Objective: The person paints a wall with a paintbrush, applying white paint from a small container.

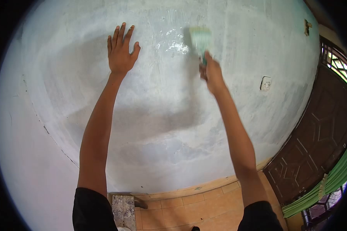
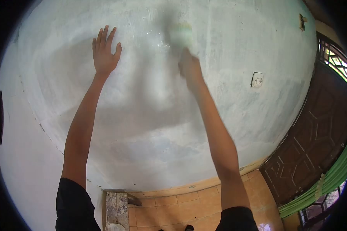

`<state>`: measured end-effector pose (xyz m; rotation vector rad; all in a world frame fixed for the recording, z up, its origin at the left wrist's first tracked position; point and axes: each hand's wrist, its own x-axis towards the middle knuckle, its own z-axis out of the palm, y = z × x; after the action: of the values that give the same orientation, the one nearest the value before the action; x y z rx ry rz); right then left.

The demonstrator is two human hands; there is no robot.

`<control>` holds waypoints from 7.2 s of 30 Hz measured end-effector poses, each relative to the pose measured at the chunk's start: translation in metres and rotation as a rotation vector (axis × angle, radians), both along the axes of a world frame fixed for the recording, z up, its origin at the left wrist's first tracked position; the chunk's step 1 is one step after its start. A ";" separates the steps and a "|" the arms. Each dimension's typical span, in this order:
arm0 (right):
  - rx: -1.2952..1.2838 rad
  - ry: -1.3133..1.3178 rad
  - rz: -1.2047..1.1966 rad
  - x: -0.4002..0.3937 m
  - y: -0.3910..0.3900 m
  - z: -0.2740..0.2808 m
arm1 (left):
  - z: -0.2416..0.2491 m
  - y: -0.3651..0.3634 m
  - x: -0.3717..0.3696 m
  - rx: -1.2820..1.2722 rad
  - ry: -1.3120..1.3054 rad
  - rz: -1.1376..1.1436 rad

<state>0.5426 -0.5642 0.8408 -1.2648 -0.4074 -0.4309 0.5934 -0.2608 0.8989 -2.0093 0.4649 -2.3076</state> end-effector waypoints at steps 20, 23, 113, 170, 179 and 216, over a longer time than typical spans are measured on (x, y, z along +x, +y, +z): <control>-0.222 -0.071 -0.085 0.020 -0.021 0.015 | 0.000 -0.002 -0.002 -0.003 -0.013 0.012; -0.220 -0.142 -0.162 0.044 -0.018 0.066 | 0.001 -0.003 -0.004 -0.027 0.001 0.037; -0.351 -0.022 -0.104 0.018 0.036 0.058 | -0.001 0.002 -0.006 -0.027 0.033 -0.025; -0.226 0.043 -0.083 0.030 -0.050 -0.024 | -0.002 0.000 -0.004 -0.007 0.007 0.018; -0.216 -0.135 -0.018 0.018 -0.048 0.033 | -0.001 -0.003 -0.007 -0.017 0.015 0.009; -0.184 -0.067 0.001 0.023 -0.018 0.122 | 0.000 -0.005 -0.016 -0.024 0.062 0.014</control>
<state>0.5654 -0.5826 0.9624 -1.4311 -0.5139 -0.4434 0.5771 -0.2657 0.8994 -2.0932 0.4268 -2.2590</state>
